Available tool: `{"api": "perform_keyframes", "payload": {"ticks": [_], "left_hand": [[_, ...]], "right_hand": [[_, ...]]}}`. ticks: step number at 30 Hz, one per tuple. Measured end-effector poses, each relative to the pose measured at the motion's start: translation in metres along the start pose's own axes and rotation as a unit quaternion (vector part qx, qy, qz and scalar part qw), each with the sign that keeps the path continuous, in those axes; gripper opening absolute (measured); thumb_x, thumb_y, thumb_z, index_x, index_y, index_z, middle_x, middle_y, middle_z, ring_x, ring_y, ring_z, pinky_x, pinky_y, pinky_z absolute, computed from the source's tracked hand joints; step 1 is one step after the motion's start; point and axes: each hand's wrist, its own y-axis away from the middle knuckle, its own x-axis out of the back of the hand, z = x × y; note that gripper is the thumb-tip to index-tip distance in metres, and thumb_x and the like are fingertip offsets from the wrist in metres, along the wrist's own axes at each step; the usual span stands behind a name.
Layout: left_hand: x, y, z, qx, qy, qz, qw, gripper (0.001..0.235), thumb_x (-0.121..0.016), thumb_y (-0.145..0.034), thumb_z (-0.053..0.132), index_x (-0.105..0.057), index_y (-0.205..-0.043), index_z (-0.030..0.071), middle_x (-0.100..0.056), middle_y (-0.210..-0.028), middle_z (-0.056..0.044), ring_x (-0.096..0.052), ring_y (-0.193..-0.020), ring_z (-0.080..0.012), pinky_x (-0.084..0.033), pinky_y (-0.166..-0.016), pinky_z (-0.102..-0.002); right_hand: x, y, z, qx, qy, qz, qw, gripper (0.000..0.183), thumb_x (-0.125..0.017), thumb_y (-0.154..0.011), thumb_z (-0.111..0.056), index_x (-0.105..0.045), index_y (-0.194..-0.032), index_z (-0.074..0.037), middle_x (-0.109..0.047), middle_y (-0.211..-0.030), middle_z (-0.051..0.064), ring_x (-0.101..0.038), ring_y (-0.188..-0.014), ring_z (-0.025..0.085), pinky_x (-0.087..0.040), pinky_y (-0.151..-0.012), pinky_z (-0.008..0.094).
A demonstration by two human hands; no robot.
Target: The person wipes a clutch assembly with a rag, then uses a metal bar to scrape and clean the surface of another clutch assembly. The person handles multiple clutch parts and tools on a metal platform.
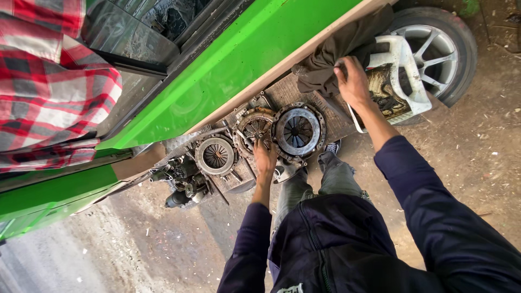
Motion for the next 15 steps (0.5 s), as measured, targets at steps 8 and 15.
{"api": "perform_keyframes", "payload": {"ticks": [8,15], "left_hand": [[-0.005,0.041,-0.042,-0.026,0.027,0.013,0.999,0.042,-0.073,-0.089,0.021,-0.063,-0.125,0.001,-0.066,-0.124,-0.021,-0.058,-0.117,-0.0391,-0.045,-0.103,-0.046],[0.002,-0.003,-0.022,-0.038,0.151,0.0,0.988,0.04,-0.063,-0.092,0.018,-0.063,-0.129,0.002,-0.073,-0.113,-0.02,-0.07,-0.1,-0.0343,-0.055,-0.092,-0.043]], "right_hand": [[0.075,-0.022,-0.094,0.014,-0.136,0.006,0.991,0.029,-0.067,-0.114,-0.028,-0.058,-0.126,-0.003,-0.07,-0.119,0.009,-0.07,-0.116,0.023,-0.056,-0.103,0.036],[0.063,-0.004,-0.105,0.083,-0.243,0.075,0.964,0.032,-0.062,-0.117,-0.016,-0.05,-0.137,0.006,-0.063,-0.132,0.014,-0.057,-0.127,0.024,-0.043,-0.11,0.034]]}}
